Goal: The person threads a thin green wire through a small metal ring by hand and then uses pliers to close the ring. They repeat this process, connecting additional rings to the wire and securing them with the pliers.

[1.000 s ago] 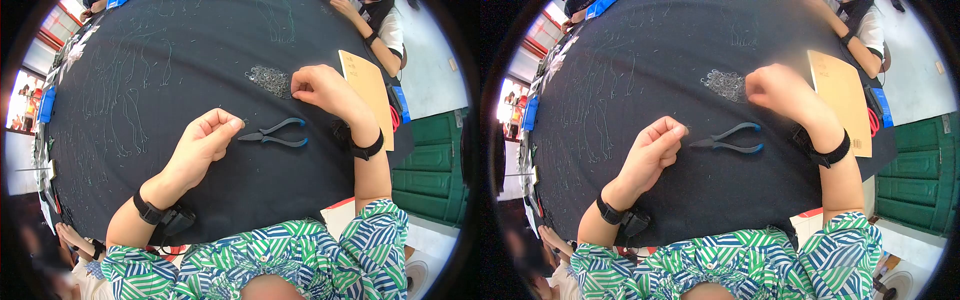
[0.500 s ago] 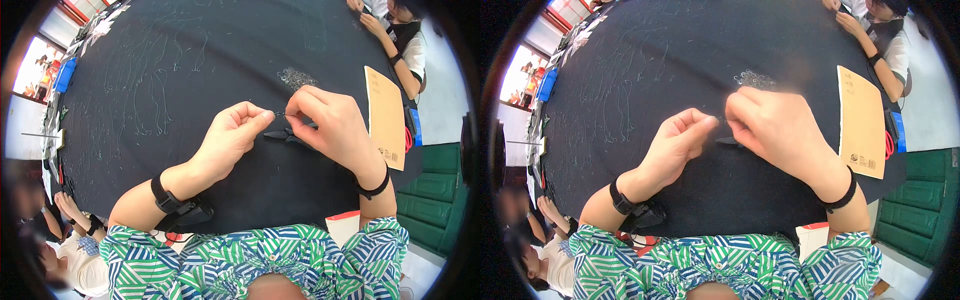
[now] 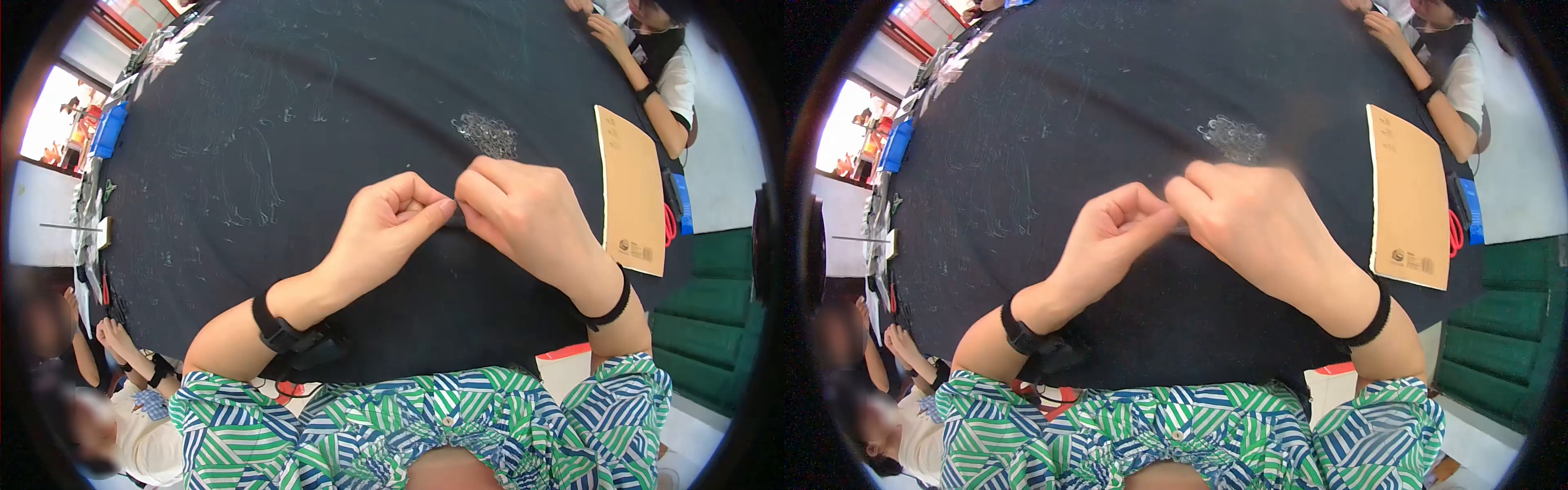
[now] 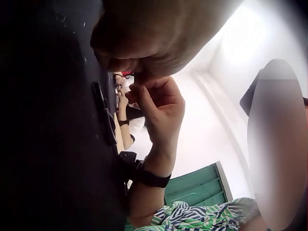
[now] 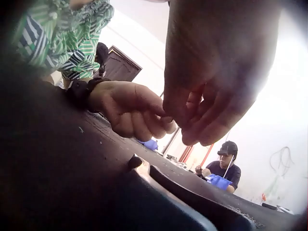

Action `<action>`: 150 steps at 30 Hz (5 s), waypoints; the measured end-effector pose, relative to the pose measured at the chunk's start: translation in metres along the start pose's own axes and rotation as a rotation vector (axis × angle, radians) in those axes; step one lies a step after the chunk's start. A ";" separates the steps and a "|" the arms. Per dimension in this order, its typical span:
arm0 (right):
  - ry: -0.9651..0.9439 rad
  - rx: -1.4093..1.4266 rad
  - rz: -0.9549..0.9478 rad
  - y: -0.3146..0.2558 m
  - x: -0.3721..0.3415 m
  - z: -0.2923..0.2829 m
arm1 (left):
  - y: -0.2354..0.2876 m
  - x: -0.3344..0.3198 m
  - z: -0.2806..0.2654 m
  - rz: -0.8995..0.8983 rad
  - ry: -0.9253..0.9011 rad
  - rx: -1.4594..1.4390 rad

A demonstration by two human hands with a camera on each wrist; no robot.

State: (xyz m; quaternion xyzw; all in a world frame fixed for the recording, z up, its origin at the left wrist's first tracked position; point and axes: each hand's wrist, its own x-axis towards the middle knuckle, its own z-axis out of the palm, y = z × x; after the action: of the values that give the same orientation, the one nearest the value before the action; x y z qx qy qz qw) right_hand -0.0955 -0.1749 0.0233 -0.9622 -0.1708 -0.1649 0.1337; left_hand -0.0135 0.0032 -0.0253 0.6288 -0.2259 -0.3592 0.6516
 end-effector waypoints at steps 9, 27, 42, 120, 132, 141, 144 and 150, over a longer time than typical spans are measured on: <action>0.020 0.260 0.074 0.007 -0.001 0.002 | 0.004 -0.003 -0.007 -0.025 -0.019 0.124; 0.018 0.407 0.214 0.006 0.000 0.003 | 0.002 -0.003 -0.010 0.048 -0.012 0.032; 0.110 0.527 0.349 0.004 0.003 0.006 | 0.007 -0.003 -0.008 -0.011 -0.011 -0.104; 0.178 0.337 0.034 0.008 0.000 0.008 | 0.017 -0.011 -0.008 -0.032 -0.025 -0.067; 0.164 0.356 0.017 0.008 0.001 0.007 | 0.016 -0.010 -0.009 0.039 0.008 -0.005; 0.168 0.458 0.063 0.007 0.001 0.007 | 0.014 -0.010 -0.011 0.042 -0.015 -0.036; 0.151 0.500 0.091 0.008 0.001 0.007 | 0.015 -0.010 -0.011 0.027 -0.020 -0.042; -0.083 0.886 0.311 0.008 -0.004 0.007 | 0.020 -0.011 -0.008 0.005 -0.027 -0.079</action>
State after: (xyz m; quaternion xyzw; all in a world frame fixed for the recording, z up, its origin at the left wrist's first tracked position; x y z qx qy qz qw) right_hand -0.0942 -0.1809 0.0143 -0.8324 -0.0838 -0.0156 0.5476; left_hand -0.0102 0.0158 -0.0045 0.5973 -0.2219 -0.3748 0.6735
